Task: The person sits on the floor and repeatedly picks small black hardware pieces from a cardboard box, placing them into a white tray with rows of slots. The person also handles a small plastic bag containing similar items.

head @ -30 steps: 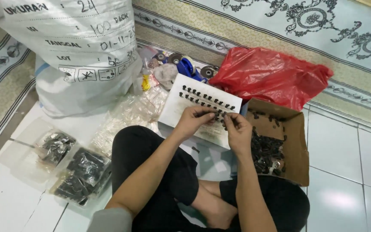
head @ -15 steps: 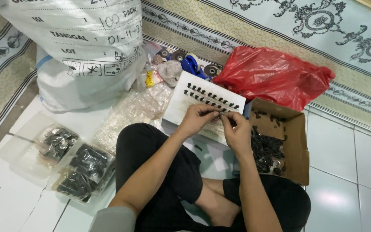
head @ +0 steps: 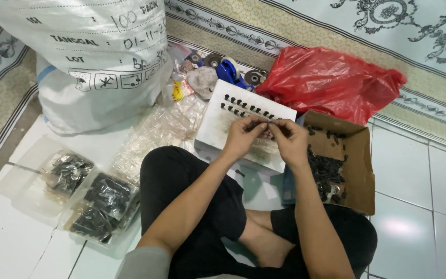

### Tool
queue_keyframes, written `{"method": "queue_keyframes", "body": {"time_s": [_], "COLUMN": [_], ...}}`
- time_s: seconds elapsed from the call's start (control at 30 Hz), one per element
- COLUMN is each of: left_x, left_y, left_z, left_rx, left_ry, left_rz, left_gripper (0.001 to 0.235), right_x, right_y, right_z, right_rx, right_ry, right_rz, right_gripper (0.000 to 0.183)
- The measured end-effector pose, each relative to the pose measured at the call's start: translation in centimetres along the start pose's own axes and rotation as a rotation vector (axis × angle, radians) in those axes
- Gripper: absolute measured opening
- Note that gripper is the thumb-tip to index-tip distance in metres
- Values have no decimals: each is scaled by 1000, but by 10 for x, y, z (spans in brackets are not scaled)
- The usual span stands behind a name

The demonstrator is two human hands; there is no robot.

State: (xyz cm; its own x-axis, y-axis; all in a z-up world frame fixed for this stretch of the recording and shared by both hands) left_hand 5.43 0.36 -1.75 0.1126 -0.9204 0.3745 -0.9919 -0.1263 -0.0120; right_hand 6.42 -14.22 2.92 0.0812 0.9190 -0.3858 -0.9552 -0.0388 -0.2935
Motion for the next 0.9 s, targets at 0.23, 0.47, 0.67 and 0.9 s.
{"method": "queue_keyframes", "body": {"time_s": [0.23,0.47,0.67,0.9], "left_x": [-27,-9,-1,0], "left_y": [-17,5,10,9], "left_z": [15,12,5,4], "left_rx": [-108,-361,-375,-405], "left_ry": [-447,-643,-663,-680], "left_rz": [-26,204,257,288], "left_gripper": [39,56,61,64], "right_x": [-8,23,29,31], "right_y": [-35,-28,-25,-22], "right_z": [-26,-70,-97,-109], "right_rx": [-177,-265,-351,-393], "right_ry": [402,873,937,975], "right_rz": [164,376,372,362], "right_gripper": [10,9,7,8]}}
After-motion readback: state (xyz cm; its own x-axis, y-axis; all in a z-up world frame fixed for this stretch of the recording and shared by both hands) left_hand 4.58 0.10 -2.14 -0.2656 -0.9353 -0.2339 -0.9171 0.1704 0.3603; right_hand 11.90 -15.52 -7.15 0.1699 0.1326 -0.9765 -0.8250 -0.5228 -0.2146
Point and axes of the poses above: each hand's wrist, its own y-axis away from the middle knuckle, its own x-axis out of the palm, z = x × y, the point moved 4 cm from there along -y, towards the middle knuckle, and after that the axes turned 4 degrees about -z, right-handed, at the moved point
